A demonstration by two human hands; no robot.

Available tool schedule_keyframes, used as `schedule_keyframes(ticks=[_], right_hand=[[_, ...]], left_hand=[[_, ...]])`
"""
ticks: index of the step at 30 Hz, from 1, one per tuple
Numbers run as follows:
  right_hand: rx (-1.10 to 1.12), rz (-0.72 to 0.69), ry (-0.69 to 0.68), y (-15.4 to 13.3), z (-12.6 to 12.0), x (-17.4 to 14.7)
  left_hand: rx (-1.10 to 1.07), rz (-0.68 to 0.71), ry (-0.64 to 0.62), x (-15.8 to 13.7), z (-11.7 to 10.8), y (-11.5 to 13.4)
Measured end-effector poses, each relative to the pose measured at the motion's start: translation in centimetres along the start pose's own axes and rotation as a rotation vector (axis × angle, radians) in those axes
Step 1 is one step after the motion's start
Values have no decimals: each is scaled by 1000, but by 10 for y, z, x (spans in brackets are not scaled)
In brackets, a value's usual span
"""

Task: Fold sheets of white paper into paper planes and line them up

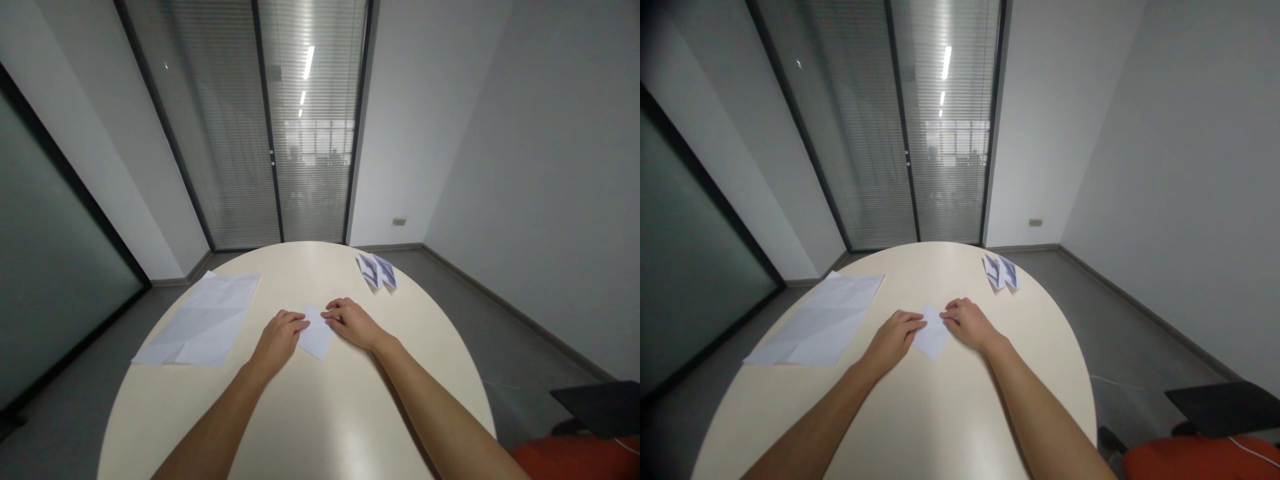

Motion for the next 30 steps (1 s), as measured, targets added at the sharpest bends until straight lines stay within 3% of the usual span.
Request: schedule_keyframes(ticks=[4,9,17,30], right_hand=[[24,61,27,9,-4,-2],[84,48,48,-1,-6,-2],[248,-53,-68,-28,-3,-2],[169,-50,-3,-18,4,-1]], left_hand=[[10,15,-15,0,-2,2],[50,5,-72,0,-6,5],[36,22,-21,-2,-15,13],[-20,82,-3,-7,-15,17]])
Point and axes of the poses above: each hand's wrist, its own x-axis towards the middle knuckle, its own z-axis out of the palm, y = z × x, the point moved 8 cm from there along x, towards the middle knuckle, and after that the axes turned 12 degrees about x, right-handed, at the moved point
